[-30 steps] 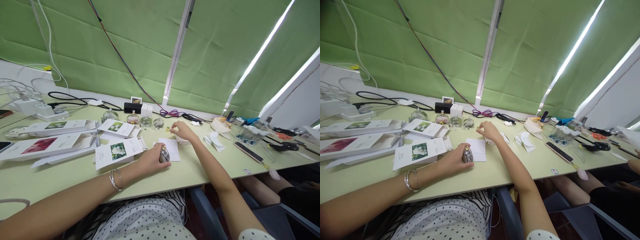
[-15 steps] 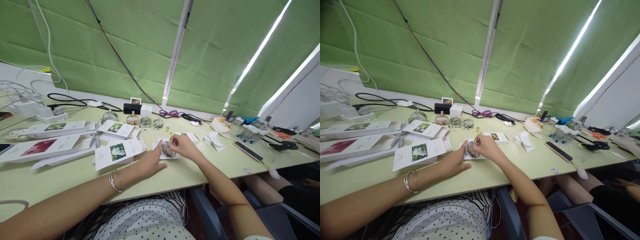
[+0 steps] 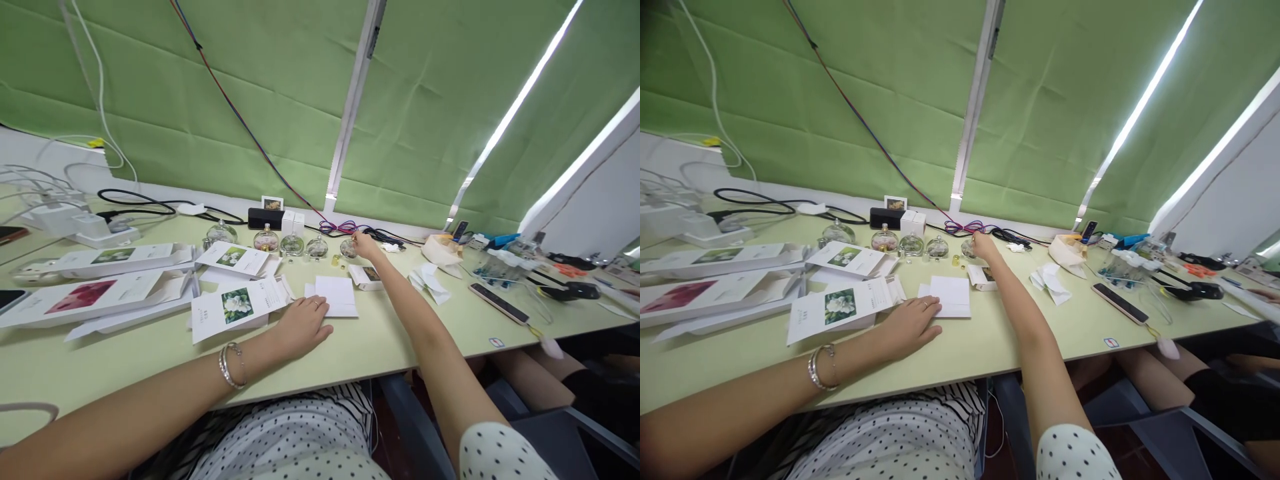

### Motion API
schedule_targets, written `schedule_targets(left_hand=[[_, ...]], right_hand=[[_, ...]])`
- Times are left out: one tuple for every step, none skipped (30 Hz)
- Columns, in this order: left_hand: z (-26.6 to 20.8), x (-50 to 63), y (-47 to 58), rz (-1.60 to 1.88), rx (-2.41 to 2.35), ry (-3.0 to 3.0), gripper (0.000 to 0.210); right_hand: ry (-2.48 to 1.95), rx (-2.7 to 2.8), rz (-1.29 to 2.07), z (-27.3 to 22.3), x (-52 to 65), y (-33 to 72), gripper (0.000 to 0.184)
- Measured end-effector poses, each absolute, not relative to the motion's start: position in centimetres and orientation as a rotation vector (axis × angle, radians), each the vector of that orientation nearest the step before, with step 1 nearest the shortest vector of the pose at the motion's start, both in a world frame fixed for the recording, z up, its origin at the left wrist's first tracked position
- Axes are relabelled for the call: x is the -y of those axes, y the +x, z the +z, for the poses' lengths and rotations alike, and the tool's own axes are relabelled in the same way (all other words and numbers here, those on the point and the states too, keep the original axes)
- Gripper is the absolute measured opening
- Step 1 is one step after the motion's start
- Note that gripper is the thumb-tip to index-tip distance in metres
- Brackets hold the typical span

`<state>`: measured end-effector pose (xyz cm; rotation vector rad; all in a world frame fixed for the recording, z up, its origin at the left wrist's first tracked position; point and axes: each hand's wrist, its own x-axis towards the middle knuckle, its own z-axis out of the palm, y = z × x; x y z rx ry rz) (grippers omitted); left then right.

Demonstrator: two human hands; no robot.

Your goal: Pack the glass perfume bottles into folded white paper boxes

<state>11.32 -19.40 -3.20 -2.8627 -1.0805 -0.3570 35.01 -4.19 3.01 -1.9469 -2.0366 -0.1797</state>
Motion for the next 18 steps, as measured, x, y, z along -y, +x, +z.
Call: schedule_targets(left_hand=[[-3.2, 19.4, 11.3, -0.345, 1.098, -2.838, 0.039], [-3.3, 19.4, 11.4, -0.335, 1.118, -2.818, 0.041], [-3.4, 19.3, 11.4, -0.326, 1.137, -2.8, 0.043], [-3.5, 19.3, 11.4, -0.319, 1.154, -2.785, 0.045], [-3.6, 19.2, 11.5, -0.313, 1.167, -2.773, 0.047], [-3.8, 19.2, 11.5, -0.309, 1.17, -2.765, 0.047], [-3.9, 19.2, 11.6, -0.309, 1.163, -2.76, 0.048], [-3.9, 19.2, 11.6, -0.316, 1.148, -2.753, 0.047], [-3.8, 19.2, 11.6, -0.331, 1.126, -2.742, 0.047], [-3.6, 19.2, 11.6, -0.358, 1.105, -2.724, 0.046], [-3.3, 19.2, 11.6, -0.391, 1.092, -2.695, 0.045], [-2.9, 19.2, 11.4, -0.425, 1.089, -2.655, 0.045], [-2.4, 19.1, 11.1, -0.459, 1.107, -2.603, 0.045], [-1.9, 18.9, 10.8, -0.471, 1.143, -2.55, 0.047], [-1.4, 18.6, 10.3, -0.475, 1.2, -2.491, 0.053], [-0.9, 18.3, 9.8, -0.466, 1.28, -2.42, 0.06], [-0.4, 17.9, 9.2, -0.434, 1.376, -2.353, 0.066], [-0.1, 17.4, 8.7, -0.394, 1.468, -2.302, 0.069]], right_hand=[[-1.958, 2.038, -0.166, 2.5, 3.8, 34.9, 0.025], [-1.966, 2.036, -0.156, 2.0, 3.5, 34.8, 0.025], [-1.972, 2.032, -0.149, 1.7, 3.4, 34.7, 0.025], [-1.974, 2.026, -0.147, 1.5, 3.4, 34.7, 0.026], [-1.972, 2.02, -0.148, 1.4, 3.5, 34.7, 0.027], [-1.963, 2.015, -0.156, 1.4, 3.8, 34.7, 0.029], [-1.946, 2.013, -0.172, 1.5, 4.4, 34.6, 0.032], [-1.92, 2.015, -0.193, 1.5, 5.1, 34.5, 0.036], [-1.886, 2.023, -0.216, 1.5, 6.0, 34.4, 0.04], [-1.845, 2.039, -0.238, 1.5, 7.2, 34.1, 0.042], [-1.792, 2.076, -0.247, 1.4, 8.5, 33.9, 0.043], [-1.736, 2.131, -0.239, 1.2, 9.9, 33.6, 0.042], [-1.662, 2.219, -0.206, 0.9, 11.4, 33.2, 0.04], [-1.569, 2.347, -0.135, 0.5, 12.7, 32.8, 0.039], [-1.507, 2.466, -0.05, 0.1, 14.0, 32.5, 0.041], [-1.472, 2.57, 0.032, -0.2, 15.0, 32.1, 0.045], [-1.464, 2.644, 0.101, -0.6, 15.7, 31.7, 0.048], [-1.477, 2.687, 0.152, -0.9, 16.1, 31.4, 0.052]])
